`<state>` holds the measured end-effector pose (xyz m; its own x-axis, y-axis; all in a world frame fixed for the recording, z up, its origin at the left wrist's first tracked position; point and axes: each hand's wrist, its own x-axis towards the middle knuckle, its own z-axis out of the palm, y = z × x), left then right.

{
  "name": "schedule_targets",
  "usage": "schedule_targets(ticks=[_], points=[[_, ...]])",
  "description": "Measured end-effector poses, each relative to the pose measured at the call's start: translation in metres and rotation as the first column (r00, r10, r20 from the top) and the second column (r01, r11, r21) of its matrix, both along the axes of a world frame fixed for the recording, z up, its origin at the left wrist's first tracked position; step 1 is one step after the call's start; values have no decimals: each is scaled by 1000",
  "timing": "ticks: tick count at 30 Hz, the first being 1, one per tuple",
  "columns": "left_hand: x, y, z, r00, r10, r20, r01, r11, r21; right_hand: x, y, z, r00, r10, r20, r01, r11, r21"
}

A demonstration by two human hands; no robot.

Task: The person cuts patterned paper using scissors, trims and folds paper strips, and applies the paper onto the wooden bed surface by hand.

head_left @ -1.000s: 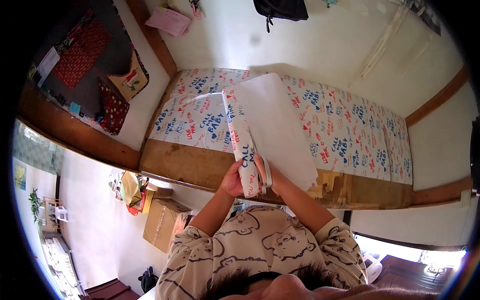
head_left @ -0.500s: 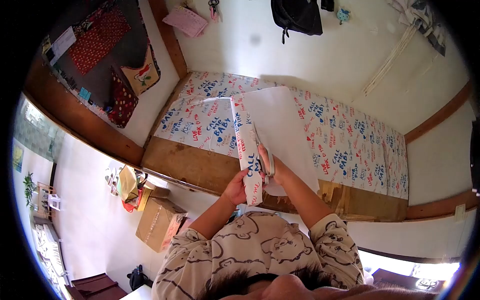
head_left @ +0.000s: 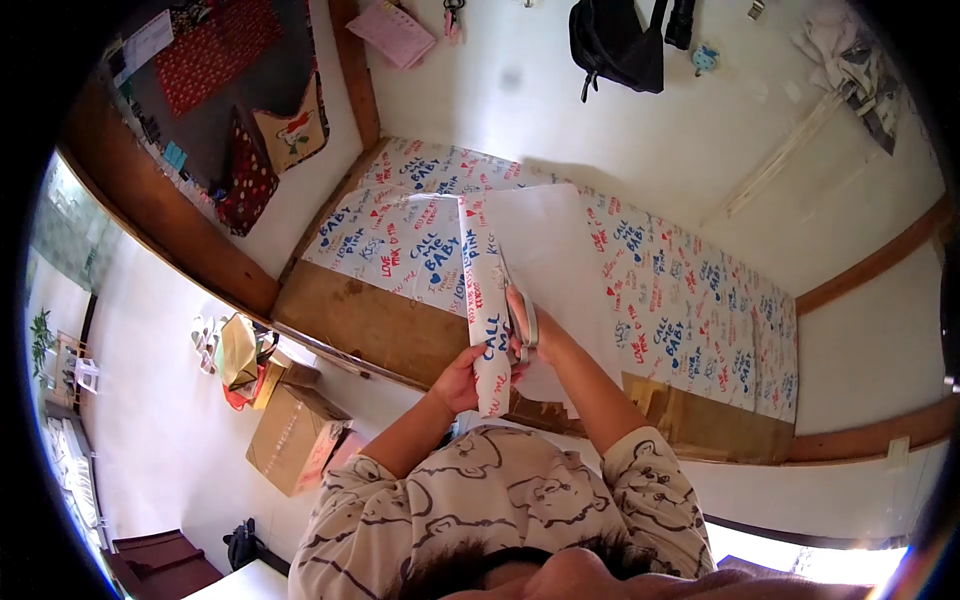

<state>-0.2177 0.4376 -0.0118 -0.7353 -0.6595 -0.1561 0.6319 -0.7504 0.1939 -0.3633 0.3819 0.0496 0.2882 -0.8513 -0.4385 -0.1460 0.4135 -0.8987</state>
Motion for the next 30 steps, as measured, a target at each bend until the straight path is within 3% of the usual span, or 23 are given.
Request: schedule_targets(ticks=[17,21,23,30], points=[[2,13,-14,997,-71,-31,73,994,85,2,-53,-5,999,-12,-47,18,993,116],[1,20,-14,997,-72,3,71,993,92,1,-66,-4,996,-19,-87,25,997,68],[2,21,-15,999,-49,23,46,994,96,4,-73,-4,985,-96,-144,109,990,86],[6,21,-23,997,-78,-25,80,991,108,4,-107,-11,981,-47,-188,60,996,65]])
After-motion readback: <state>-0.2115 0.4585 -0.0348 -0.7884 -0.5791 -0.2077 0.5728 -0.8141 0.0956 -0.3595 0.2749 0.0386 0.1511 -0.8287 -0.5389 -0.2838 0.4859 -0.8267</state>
